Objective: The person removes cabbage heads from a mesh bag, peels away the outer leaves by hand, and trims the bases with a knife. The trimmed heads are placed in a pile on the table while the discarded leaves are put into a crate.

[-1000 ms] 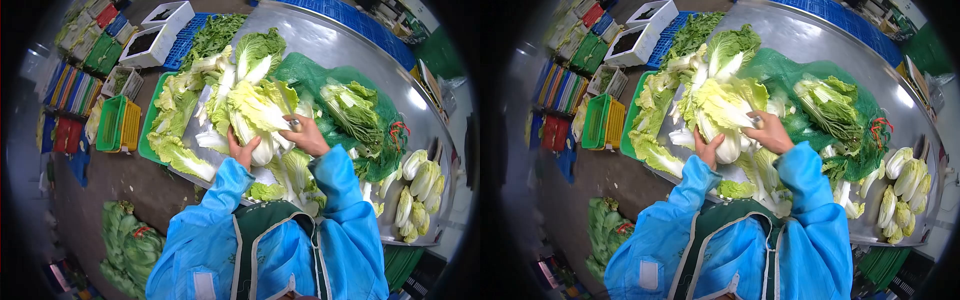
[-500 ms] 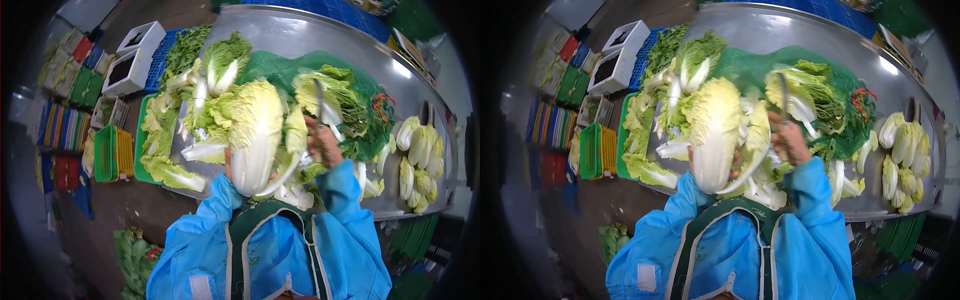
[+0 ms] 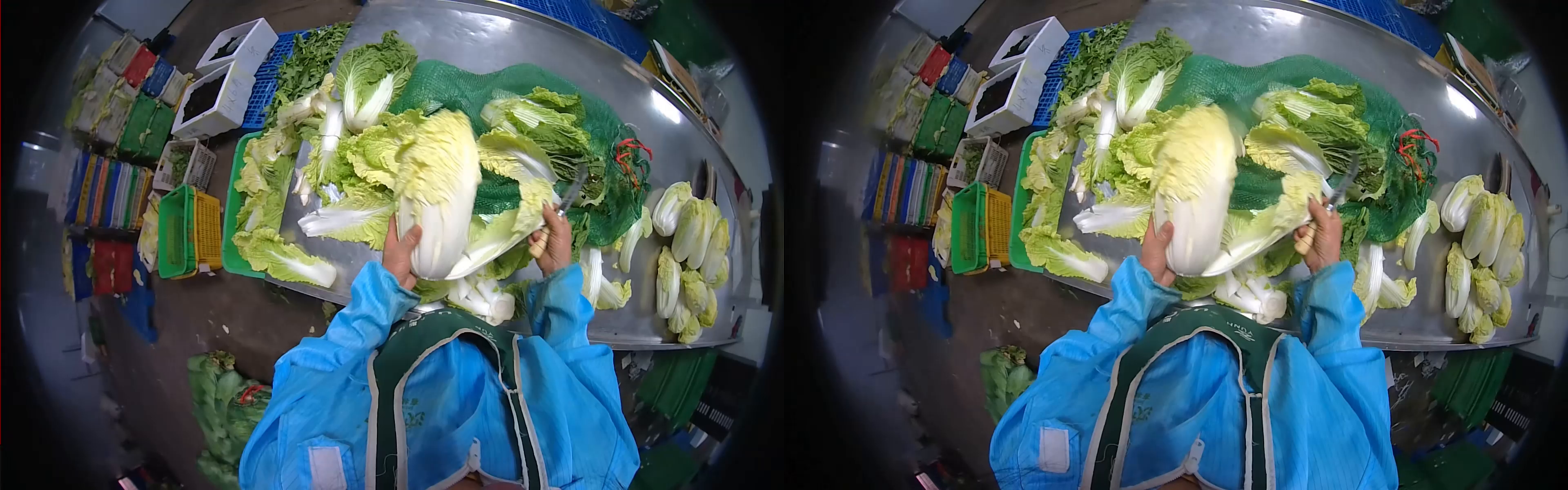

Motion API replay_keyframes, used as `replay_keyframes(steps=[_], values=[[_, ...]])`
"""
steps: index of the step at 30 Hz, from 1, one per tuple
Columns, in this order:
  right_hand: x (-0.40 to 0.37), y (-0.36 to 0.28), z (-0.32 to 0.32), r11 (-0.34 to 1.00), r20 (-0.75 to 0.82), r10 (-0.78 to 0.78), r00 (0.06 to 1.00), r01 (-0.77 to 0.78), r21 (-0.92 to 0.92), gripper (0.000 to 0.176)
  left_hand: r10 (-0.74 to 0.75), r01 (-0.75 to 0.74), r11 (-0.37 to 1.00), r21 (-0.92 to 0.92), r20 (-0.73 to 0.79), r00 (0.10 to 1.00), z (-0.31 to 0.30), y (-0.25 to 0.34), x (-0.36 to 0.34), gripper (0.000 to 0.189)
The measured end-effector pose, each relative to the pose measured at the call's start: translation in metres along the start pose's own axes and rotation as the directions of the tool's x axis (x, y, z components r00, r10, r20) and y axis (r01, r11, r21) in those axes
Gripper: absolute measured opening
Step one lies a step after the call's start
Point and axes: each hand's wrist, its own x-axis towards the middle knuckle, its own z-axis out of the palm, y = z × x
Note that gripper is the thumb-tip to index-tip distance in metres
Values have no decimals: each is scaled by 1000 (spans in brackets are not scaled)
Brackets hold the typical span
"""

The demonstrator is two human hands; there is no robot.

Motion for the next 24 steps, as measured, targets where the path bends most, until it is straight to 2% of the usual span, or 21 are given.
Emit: replay_keyframes(steps=[1,2,3,5,6,7,8,9,12,13,14,15,16,18,19,21,24], values=[[-2,-3,-4,998,-21,-49,999,50,25,24,-47,47,995,-85,1,999,4,2,1,68],[-7,-7,-5,997,-49,-76,996,77,26,19,-142,166,924,-345,94,985,9,2,-1,62],[-7,-10,-6,990,-98,-78,992,89,111,18,-166,280,800,-530,251,953,15,3,1,62],[-7,-21,-15,953,-193,-69,979,122,278,16,-103,528,420,-738,539,836,33,8,4,63],[-5,-29,-27,952,-154,-128,980,165,257,15,-85,531,340,-776,537,839,39,14,-2,61],[-10,-35,-30,957,-147,-249,957,267,114,17,-28,558,324,-764,582,813,40,17,-3,58],[-10,-42,-35,944,-170,-290,942,253,-210,22,-5,598,355,-719,638,770,37,19,-2,57],[-12,-49,-40,836,-185,-334,924,200,-511,27,13,635,383,-671,691,723,33,21,0,57],[-24,-67,-21,751,-171,-466,868,286,-595,37,-3,762,366,-534,818,575,41,8,1,59],[-25,-70,-11,839,-143,-370,918,264,-477,40,-7,805,346,-482,857,516,43,-5,4,60],[-12,-69,-30,823,-79,-155,985,85,-562,39,-56,851,297,-434,881,469,41,-21,5,62],[-26,-75,-13,920,73,-58,996,82,-382,48,-163,888,268,-375,890,425,46,-30,3,65],[-27,-71,-18,971,188,-28,982,71,-227,53,-268,920,225,-322,887,376,52,-41,2,68],[-28,-63,-28,995,408,34,912,-70,73,62,-571,963,221,-153,780,255,68,-49,2,68],[-42,-77,-26,991,388,128,913,-105,-78,63,-701,972,229,-43,685,196,71,-57,2,63],[-42,-68,-64,995,512,4,859,-55,85,66,-833,986,160,52,543,106,71,-75,5,62],[-68,-92,-110,992,331,92,939,-114,49,59,-817,995,-103,4,570,-87,111,-108,0,65]])
